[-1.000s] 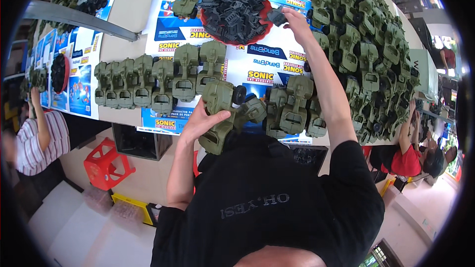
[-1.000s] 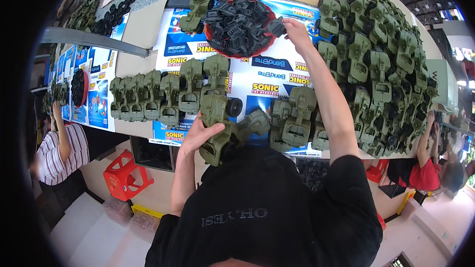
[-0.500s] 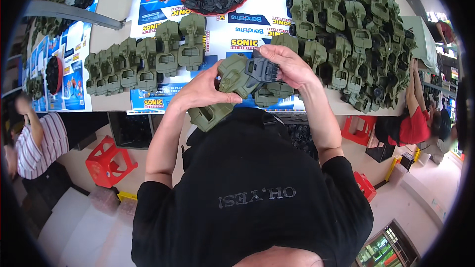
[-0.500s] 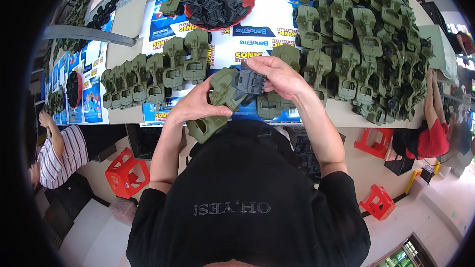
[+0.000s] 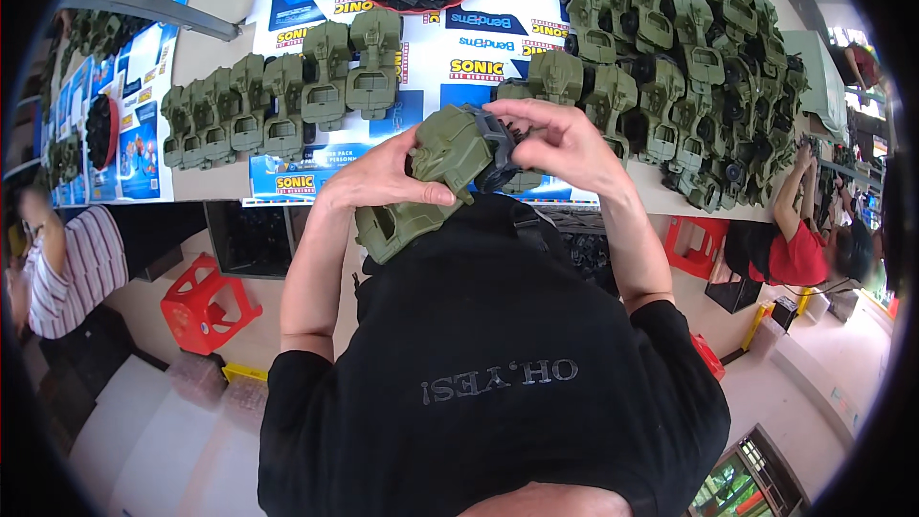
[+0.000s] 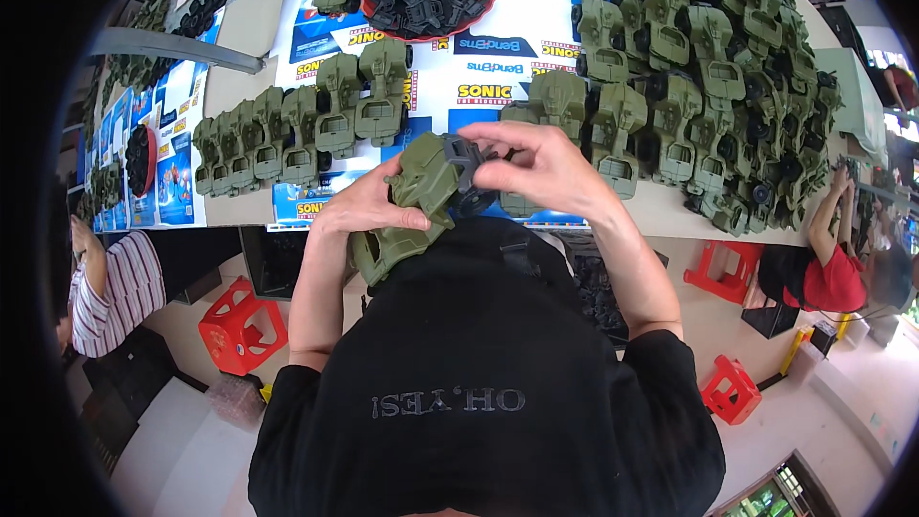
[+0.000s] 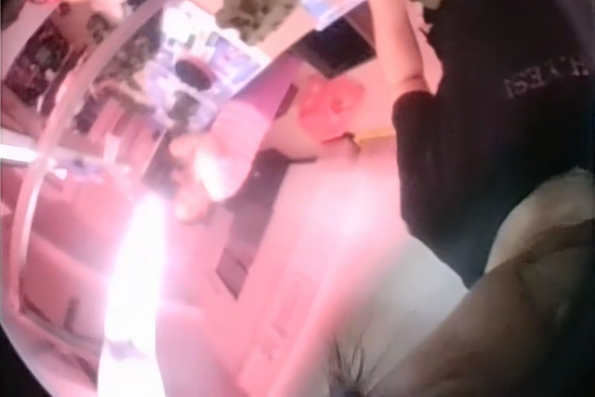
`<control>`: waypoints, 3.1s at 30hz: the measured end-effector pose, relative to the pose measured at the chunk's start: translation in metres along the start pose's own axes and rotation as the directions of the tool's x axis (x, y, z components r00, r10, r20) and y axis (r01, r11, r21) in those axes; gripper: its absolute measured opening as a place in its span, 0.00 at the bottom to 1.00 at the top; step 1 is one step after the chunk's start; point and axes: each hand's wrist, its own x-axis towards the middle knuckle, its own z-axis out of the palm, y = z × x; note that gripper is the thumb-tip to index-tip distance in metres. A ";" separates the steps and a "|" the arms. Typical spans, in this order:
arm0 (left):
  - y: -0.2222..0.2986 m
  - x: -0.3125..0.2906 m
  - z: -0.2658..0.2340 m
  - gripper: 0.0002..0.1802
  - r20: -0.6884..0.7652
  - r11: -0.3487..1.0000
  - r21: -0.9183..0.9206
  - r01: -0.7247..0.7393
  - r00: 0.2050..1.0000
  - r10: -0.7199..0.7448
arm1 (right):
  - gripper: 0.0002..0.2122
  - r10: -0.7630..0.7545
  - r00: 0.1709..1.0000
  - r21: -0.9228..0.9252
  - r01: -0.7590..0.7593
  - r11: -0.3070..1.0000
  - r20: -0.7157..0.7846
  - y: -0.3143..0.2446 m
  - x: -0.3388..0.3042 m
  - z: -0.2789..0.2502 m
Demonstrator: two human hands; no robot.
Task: The person assembles green plastic toy bodies with black wheels. They pick up a green body, attach a black wheel to each side, and place the assembled unit on a table. This process is repeated for multiple units.
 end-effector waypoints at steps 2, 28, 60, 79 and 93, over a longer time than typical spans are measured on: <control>-0.001 0.000 0.000 0.55 -0.007 1.000 0.007 0.002 1.000 -0.002 | 0.25 -0.024 0.998 -0.113 0.029 0.993 0.053 0.003 -0.001 0.000; 0.022 0.004 0.002 0.54 0.069 0.999 0.048 0.027 0.997 -0.030 | 0.24 -0.238 0.967 -0.098 0.246 0.964 0.086 0.039 0.013 -0.014; 0.023 -0.027 0.067 0.46 0.168 0.290 0.914 -0.284 0.915 0.367 | 0.19 -0.120 0.960 0.066 0.140 0.988 -0.255 0.021 -0.050 0.061; 0.034 0.087 0.040 0.31 -0.679 0.833 -0.342 -0.435 0.728 0.101 | 0.43 -0.249 0.903 -0.648 -0.040 0.760 -0.349 -0.005 -0.018 0.043; -0.079 0.086 -0.003 0.41 -0.323 0.802 0.596 0.043 0.927 0.191 | 0.35 -0.462 0.264 -0.519 -0.219 0.826 -0.847 0.022 -0.074 -0.125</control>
